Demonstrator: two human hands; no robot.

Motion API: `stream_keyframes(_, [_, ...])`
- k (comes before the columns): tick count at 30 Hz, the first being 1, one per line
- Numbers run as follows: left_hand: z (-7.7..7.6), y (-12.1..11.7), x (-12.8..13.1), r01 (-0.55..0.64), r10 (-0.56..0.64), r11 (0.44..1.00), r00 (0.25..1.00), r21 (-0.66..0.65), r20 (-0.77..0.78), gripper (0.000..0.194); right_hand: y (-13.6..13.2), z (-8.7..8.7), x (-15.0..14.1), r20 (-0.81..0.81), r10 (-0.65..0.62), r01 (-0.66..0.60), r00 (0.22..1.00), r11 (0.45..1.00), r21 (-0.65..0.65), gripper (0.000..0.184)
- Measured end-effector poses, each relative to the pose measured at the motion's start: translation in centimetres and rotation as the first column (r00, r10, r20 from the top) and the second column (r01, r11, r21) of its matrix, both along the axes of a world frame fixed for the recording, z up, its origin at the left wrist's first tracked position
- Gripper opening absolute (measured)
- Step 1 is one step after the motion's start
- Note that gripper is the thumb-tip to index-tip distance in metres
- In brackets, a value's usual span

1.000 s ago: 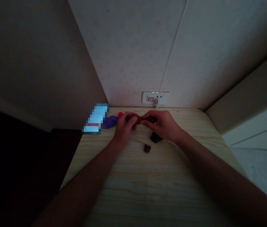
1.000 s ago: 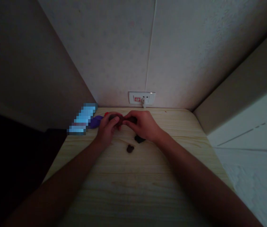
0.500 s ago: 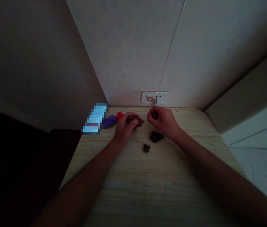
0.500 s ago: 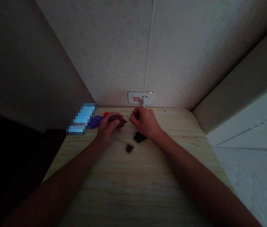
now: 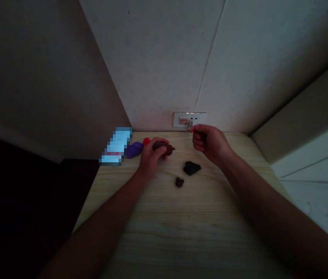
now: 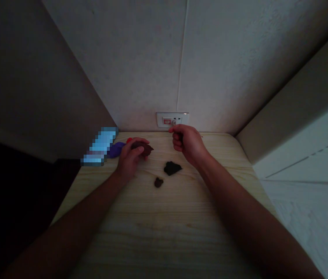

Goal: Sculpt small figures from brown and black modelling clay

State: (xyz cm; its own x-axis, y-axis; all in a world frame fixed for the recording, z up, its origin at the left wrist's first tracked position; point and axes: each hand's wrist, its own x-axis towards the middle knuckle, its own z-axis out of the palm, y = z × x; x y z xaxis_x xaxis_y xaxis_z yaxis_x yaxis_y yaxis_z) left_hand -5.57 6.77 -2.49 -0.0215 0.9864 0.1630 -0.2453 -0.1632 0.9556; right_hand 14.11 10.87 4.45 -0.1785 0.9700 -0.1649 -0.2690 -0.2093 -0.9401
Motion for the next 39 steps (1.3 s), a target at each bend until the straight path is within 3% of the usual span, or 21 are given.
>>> stream_keyframes(4, [-0.1, 0.2, -0.1, -0.018, 0.018, 1.000, 1.000, -0.007, -0.011, 0.019, -0.2, 0.4, 0.3, 0.030, 0.028, -0.028, 0.999, 1.000, 0.004, 0.043])
stream_keyframes(7, [-0.2, 0.2, -0.1, -0.015, 0.015, 1.000, 1.000, -0.009, -0.011, 0.020, -0.5, 0.7, 0.3, 0.030, 0.004, -0.004, 1.000, 1.000, 0.004, 0.051])
stream_keyframes(11, [-0.2, 0.2, 0.0, -0.020, 0.020, 1.000, 0.999, -0.005, -0.040, 0.019, -1.0, 1.2, 0.0, -0.025, -0.003, 0.003, 1.000, 1.000, -0.011, 0.047])
stream_keyframes(14, [0.0, 0.0, 0.1, -0.066, 0.073, 0.997, 0.984, 0.047, -0.161, 0.019, -0.9, 1.5, -0.2, -0.045, 0.065, -0.066, 0.997, 0.998, -0.014, 0.035])
stream_keyframes(17, [0.4, -0.2, 0.4, -0.095, 0.144, 0.985, 0.908, 0.143, -0.393, 0.020, -0.7, 1.4, -0.4, -0.031, 0.098, -0.099, 0.995, 0.995, -0.006, 0.022])
stream_keyframes(21, [0.5, -0.4, 0.9, -0.037, 0.184, 0.969, 0.768, 0.245, -0.613, 0.026, -0.9, 1.1, -0.3, -0.042, 0.123, -0.120, 0.991, 0.990, 0.081, 0.004])
stream_keyframes(24, [0.3, -0.5, 0.9, -0.005, 0.204, 0.957, 0.724, 0.291, -0.659, 0.035, -2.0, 0.5, 0.3, -0.056, 0.157, -0.150, 0.986, 0.982, 0.113, 0.018])
stream_keyframes(28, [0.5, -0.5, 0.8, 0.006, 0.222, 0.938, 0.757, 0.347, -0.615, 0.037, -4.4, -1.1, 1.3, 0.067, 0.112, -0.120, 0.991, 0.984, 0.131, 0.031])
stream_keyframes(31, [1.5, -0.7, 0.9, -0.031, 0.202, 0.942, 0.846, 0.334, -0.493, 0.023, -6.4, -1.9, 1.7, 0.091, 0.097, -0.110, 0.991, 0.982, 0.155, 0.039])
stream_keyframes(34, [3.1, -1.3, 1.3, 0.032, 0.024, 0.985, 0.947, 0.169, -0.319, 0.017, -7.8, -2.1, 1.7, 0.110, 0.040, -0.070, 0.993, 0.956, 0.285, 0.053])
stream_keyframes(37, [4.6, -2.6, 2.0, 0.208, -0.196, 0.978, 0.956, 0.034, -0.218, 0.022, -8.5, -2.2, 1.5, 0.137, -0.034, -0.027, 0.990, 0.907, 0.421, 0.054])
stream_keyframes(39, [5.1, -3.6, 2.4, 0.276, -0.278, 0.960, 0.951, -0.039, -0.136, 0.029, -8.7, -2.5, 1.5, 0.189, -0.084, -0.019, 0.978, 0.875, 0.484, 0.046])
